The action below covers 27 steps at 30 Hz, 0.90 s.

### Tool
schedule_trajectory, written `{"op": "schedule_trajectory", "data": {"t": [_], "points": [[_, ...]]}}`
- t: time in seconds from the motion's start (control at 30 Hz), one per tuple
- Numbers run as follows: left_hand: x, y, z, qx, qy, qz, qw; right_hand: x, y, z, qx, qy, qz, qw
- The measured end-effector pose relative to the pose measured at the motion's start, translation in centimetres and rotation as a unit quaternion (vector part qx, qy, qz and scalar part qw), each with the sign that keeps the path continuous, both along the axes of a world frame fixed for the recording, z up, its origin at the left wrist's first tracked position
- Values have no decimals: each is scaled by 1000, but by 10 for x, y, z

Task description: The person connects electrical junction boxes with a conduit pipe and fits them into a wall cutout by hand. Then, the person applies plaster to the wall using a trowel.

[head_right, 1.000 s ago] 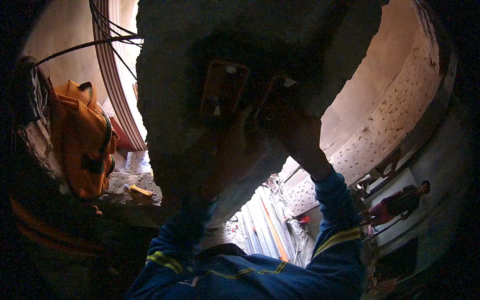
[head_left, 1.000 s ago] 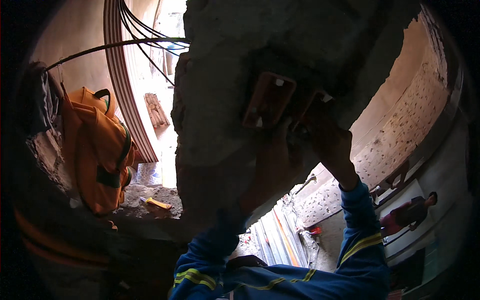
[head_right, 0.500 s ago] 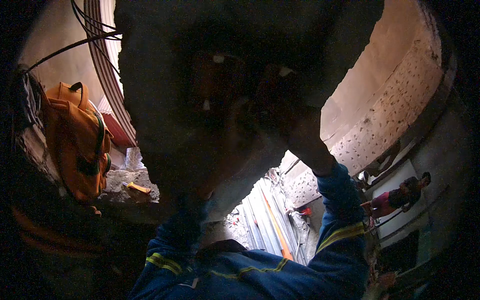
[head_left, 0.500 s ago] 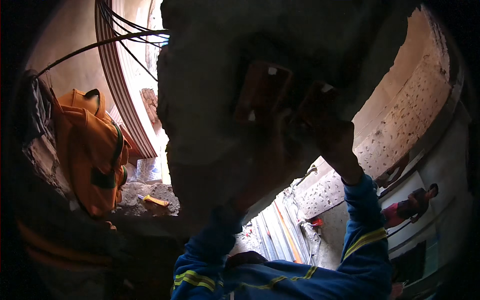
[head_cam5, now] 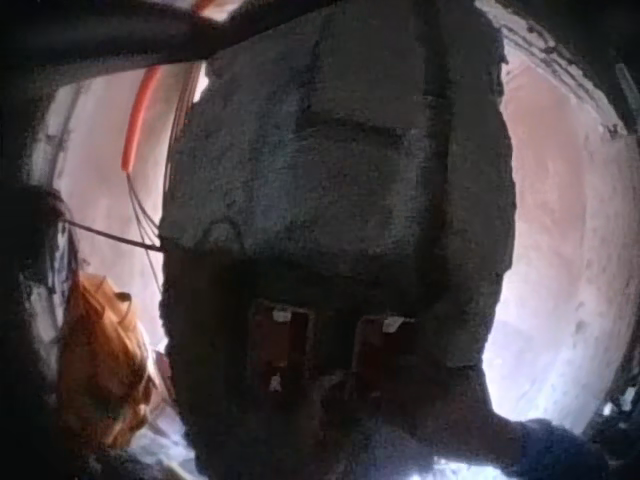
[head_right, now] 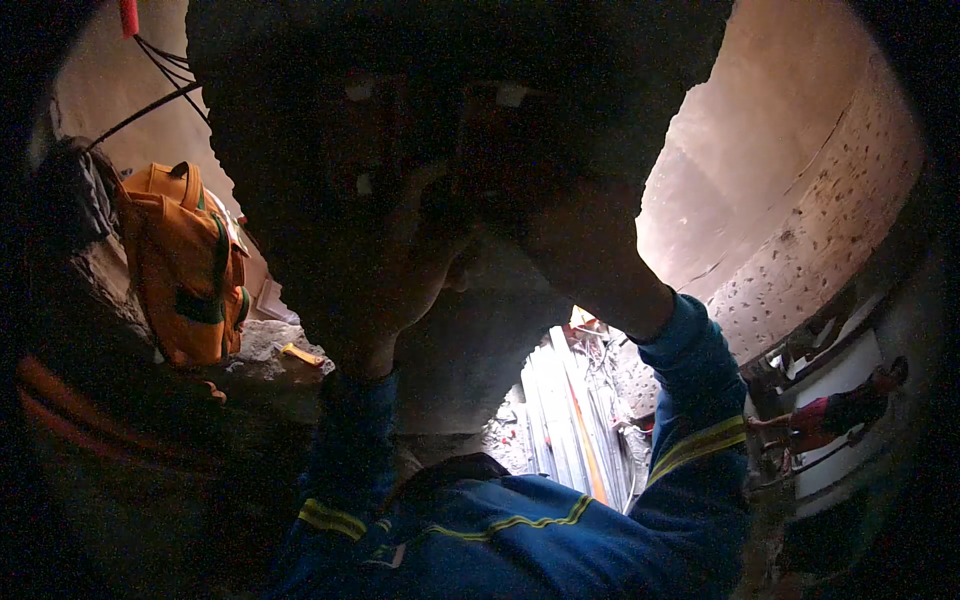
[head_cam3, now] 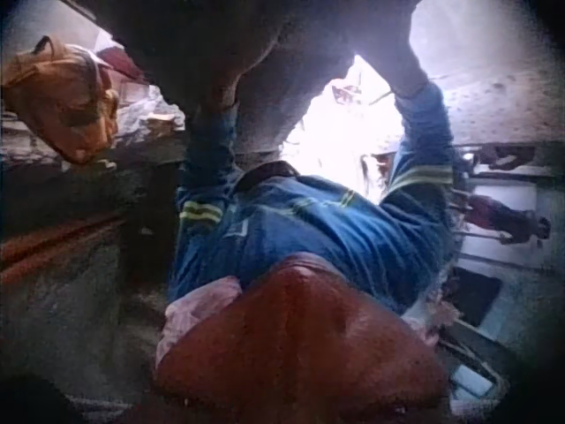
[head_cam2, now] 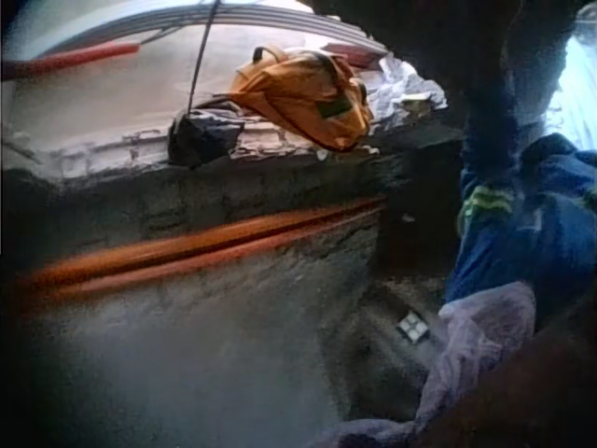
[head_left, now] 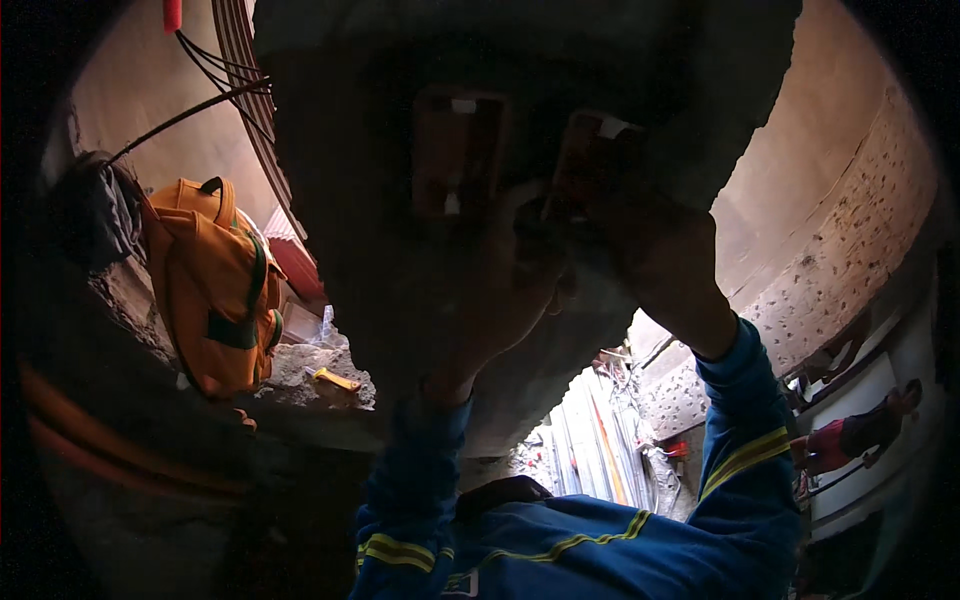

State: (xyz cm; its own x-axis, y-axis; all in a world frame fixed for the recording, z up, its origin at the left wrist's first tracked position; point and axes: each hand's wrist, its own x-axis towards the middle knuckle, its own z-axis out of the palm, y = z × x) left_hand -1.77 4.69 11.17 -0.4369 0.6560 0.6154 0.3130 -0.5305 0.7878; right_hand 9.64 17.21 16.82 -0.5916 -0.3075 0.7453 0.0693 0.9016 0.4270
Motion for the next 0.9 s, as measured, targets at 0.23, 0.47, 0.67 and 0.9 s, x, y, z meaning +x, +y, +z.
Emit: {"op": "schedule_trajectory", "data": {"t": [0.23, 0.47, 0.67, 0.9], "points": [[5, 6, 5, -34, -81, -27, 996, -1, 7, -6, -7, 9, -22, 1000], [6, 10, -4, 6, -51, -29, 998, 3, 5, -10, 4, -24, -75, 997], [6, 0, -29, 84, 162, 81, 980, 16, 4, -8, -4, -63, -58, 996], [-15, -12, -18, 83, 241, 92, 963, 17, -7, -7, 39, -45, -147, 987]]}}
